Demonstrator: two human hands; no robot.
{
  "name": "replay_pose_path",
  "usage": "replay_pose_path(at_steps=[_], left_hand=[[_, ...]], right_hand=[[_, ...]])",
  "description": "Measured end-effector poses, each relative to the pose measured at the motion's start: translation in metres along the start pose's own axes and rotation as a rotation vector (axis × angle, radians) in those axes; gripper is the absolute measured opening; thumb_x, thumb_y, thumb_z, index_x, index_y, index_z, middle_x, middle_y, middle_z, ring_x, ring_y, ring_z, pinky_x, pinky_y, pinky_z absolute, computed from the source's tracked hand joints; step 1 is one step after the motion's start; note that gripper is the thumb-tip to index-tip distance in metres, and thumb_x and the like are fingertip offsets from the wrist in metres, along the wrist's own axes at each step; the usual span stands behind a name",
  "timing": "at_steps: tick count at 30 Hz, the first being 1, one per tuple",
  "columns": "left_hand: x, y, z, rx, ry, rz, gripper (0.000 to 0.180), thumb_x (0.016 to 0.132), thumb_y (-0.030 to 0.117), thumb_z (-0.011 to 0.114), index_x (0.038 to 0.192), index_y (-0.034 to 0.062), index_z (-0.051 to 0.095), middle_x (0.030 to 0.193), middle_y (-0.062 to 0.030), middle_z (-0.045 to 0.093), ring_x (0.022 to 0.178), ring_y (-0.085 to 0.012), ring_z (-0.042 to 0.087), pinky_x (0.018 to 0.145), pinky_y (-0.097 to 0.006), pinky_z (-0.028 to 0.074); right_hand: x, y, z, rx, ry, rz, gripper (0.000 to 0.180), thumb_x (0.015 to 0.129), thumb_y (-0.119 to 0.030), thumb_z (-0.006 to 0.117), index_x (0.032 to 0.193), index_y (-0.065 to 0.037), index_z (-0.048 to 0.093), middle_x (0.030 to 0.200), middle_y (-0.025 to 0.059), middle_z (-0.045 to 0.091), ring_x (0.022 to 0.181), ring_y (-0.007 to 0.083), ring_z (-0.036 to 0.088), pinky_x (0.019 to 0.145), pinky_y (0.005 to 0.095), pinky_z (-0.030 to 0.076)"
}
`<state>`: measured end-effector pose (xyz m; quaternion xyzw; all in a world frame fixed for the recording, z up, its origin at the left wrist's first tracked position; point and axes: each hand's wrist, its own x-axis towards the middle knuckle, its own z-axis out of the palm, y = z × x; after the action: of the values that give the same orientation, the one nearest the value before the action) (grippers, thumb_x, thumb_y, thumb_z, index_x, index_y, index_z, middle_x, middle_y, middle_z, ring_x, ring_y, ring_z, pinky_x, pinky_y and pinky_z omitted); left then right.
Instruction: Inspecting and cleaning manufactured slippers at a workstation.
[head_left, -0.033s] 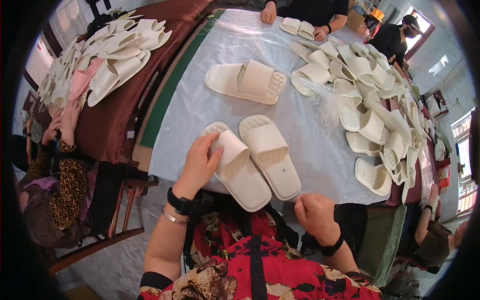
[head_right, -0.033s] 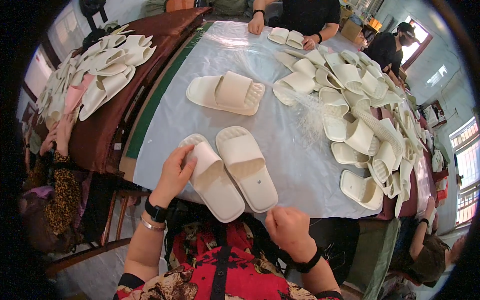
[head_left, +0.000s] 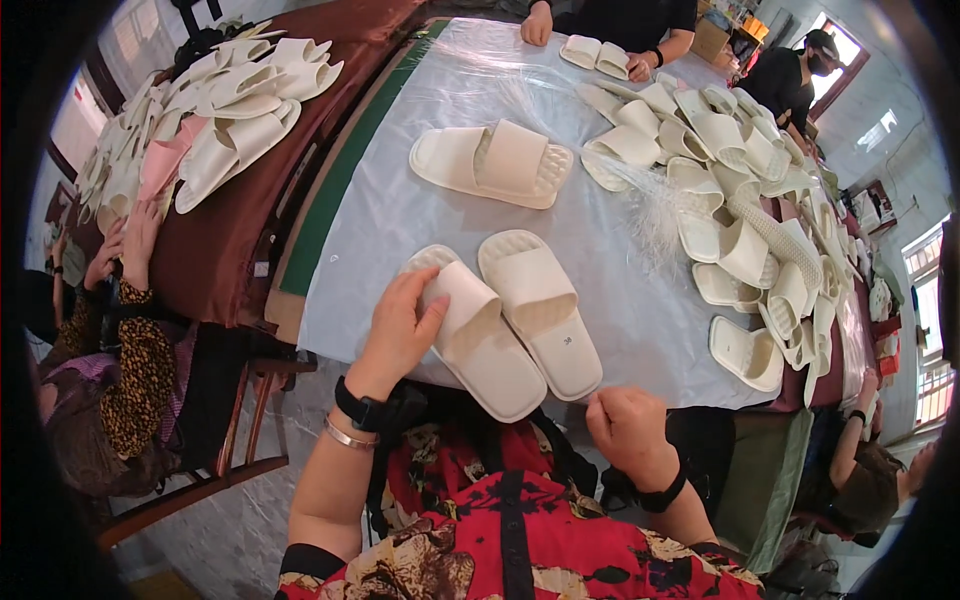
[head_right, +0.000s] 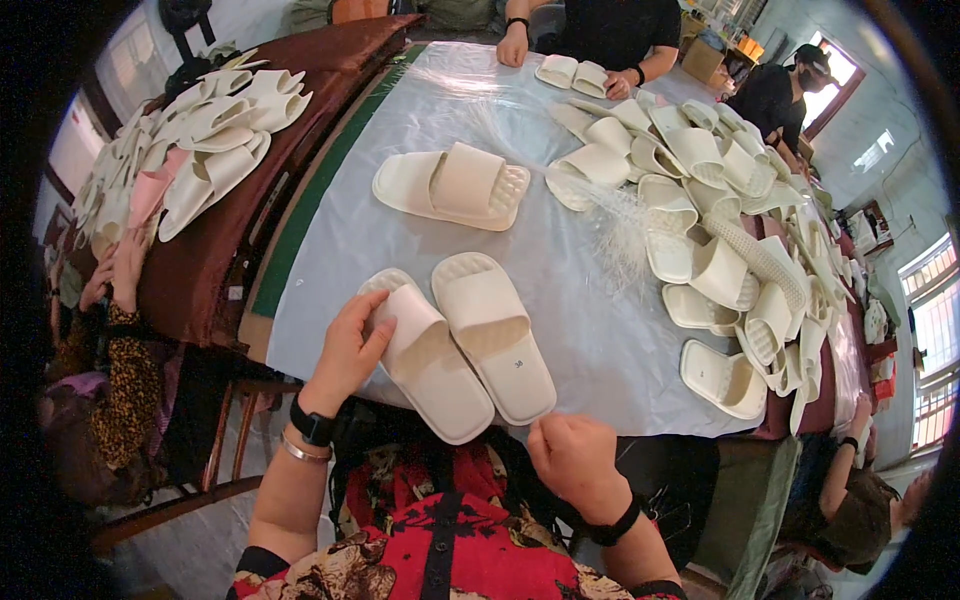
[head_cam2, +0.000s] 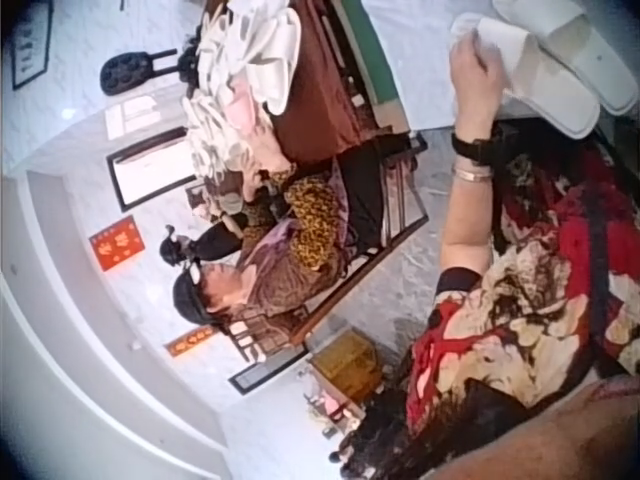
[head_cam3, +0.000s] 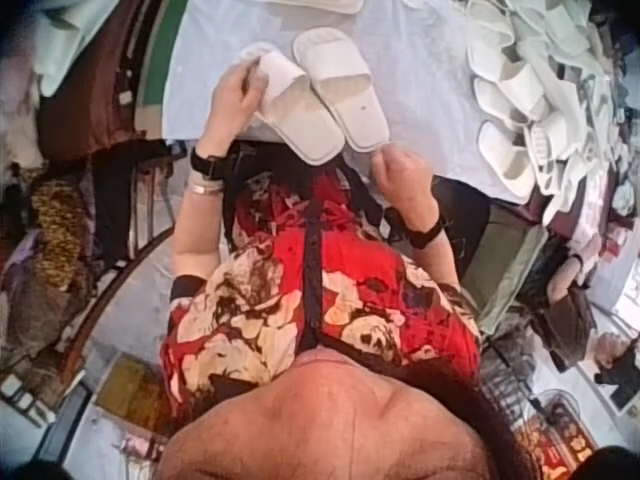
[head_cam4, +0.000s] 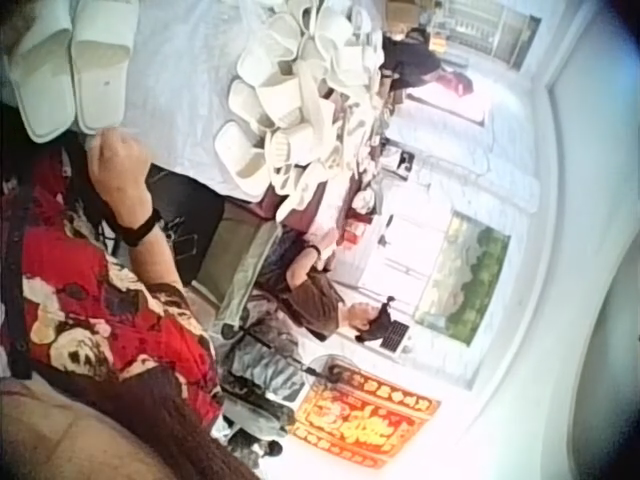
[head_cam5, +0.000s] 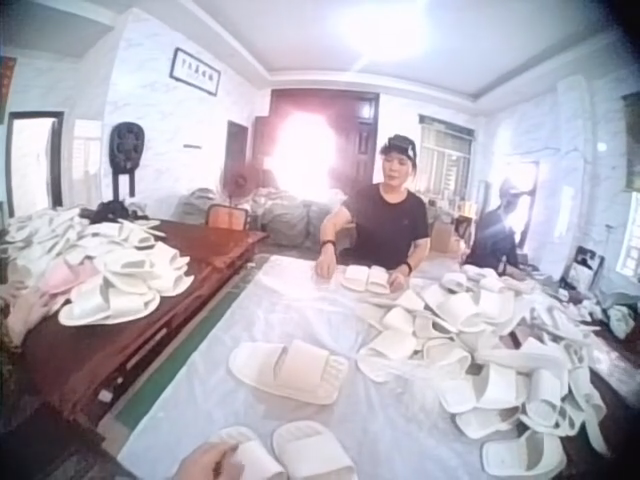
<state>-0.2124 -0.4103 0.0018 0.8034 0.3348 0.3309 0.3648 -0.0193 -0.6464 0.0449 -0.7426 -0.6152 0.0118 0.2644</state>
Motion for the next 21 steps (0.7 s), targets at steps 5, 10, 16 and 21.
replay_pose_path(at_steps=[5,10,16,21], left_hand=[[-0.004,0.009,-0.001,0.003,-0.021,0.003,0.036,0.085,0.014,0.062,0.117,-0.0004,0.057,0.102,-0.0169,0.06,0.09,-0.0298,0.058,0.075,-0.036,0.048],[0.002,-0.002,-0.011,-0.072,0.074,-0.075,0.033,0.086,0.007,0.058,0.118,-0.0004,0.056,0.104,-0.0165,0.059,0.091,-0.0292,0.058,0.076,-0.037,0.048],[-0.002,-0.036,-0.031,0.203,0.321,-0.011,0.029,0.088,0.006,0.055,0.116,-0.0015,0.057,0.101,-0.0149,0.061,0.09,-0.0258,0.059,0.078,-0.035,0.049],[-0.011,-0.041,-0.044,-0.072,0.354,-0.275,0.027,0.093,0.014,0.054,0.113,-0.0043,0.056,0.089,-0.0097,0.064,0.073,-0.0164,0.06,0.065,-0.028,0.049]], right_hand=[[0.017,-0.016,0.018,-0.018,-0.12,-0.02,0.023,0.083,-0.017,0.06,0.065,-0.007,0.051,0.055,0.012,0.057,0.051,0.032,0.059,0.047,0.0424,0.046],[0.039,-0.021,0.044,-0.073,-0.226,-0.079,0.021,0.088,-0.019,0.054,0.071,-0.007,0.053,0.056,0.0137,0.06,0.05,0.0323,0.061,0.047,0.0428,0.048],[0.051,-0.027,0.053,-0.09,-0.286,-0.076,0.021,0.089,-0.02,0.054,0.072,-0.006,0.051,0.055,0.0138,0.059,0.051,0.0325,0.061,0.047,0.0435,0.048],[0.049,-0.025,0.056,-0.073,-0.307,-0.074,0.023,0.089,-0.02,0.054,0.071,-0.006,0.05,0.054,0.0143,0.058,0.051,0.0336,0.06,0.048,0.0442,0.047]])
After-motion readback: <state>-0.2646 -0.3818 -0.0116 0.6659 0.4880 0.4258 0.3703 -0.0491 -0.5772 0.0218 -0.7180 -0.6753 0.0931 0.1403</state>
